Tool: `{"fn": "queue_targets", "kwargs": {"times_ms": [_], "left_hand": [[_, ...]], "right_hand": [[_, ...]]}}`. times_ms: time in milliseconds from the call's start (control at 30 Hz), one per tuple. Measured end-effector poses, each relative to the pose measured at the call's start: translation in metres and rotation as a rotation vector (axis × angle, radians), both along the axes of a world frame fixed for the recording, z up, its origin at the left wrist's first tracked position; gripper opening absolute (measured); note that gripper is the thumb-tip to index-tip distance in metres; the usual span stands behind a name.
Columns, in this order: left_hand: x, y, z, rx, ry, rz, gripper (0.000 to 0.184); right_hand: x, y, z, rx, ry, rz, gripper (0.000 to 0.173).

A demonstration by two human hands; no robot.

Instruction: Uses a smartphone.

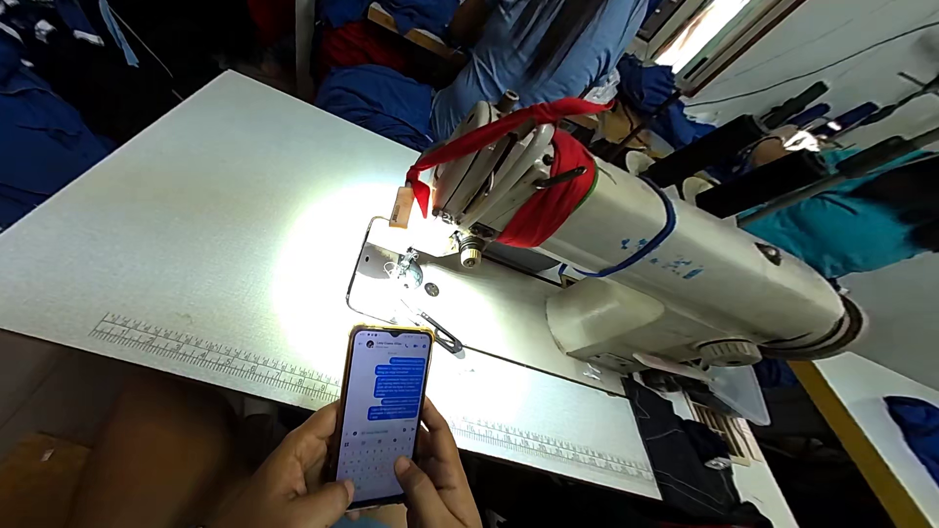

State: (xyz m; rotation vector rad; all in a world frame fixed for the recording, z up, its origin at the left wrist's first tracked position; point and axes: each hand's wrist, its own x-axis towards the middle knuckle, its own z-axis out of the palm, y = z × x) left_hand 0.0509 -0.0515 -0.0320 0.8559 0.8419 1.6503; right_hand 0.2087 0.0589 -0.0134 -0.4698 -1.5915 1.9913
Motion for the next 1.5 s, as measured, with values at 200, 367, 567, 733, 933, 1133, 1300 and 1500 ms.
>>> {"fn": "queue_targets", "kwargs": {"times_ms": [200,367,567,733,933,1133,1300,1500], "left_hand": [[0.000,0.000,-0.001,-0.030,-0.001,0.013,0.063],[-0.001,0.000,-0.003,-0.013,-0.010,-0.002,0.062],[0.003,0.001,-0.003,-0.006,0.032,0.028,0.058],[0.004,0.002,-0.001,0.030,0.024,-0.002,0.063],[0.002,-0.001,-0.002,0.014,-0.001,-0.012,0.062],[0.001,-0.002,-0.004,0.012,0.002,0.001,0.063],[0.000,-0.002,-0.004,0.024,-0.001,-0.003,0.063],[0.000,-0.002,-0.004,0.013,-0.011,0.003,0.063]], "right_hand": [[0.003,0.004,0.001,0.040,-0.036,0.093,0.088],[0.006,0.008,-0.003,-0.039,0.031,0.132,0.076],[0.003,0.001,-0.001,0.029,-0.007,0.026,0.075],[-0.007,-0.013,-0.001,0.090,-0.052,-0.157,0.073],[-0.001,-0.006,-0.004,0.012,-0.005,-0.033,0.063],[0.002,-0.001,0.000,-0.018,-0.009,0.061,0.076],[0.003,0.000,-0.001,-0.030,-0.001,0.054,0.069],[0.003,0.002,-0.001,-0.058,0.020,0.071,0.066]]}}
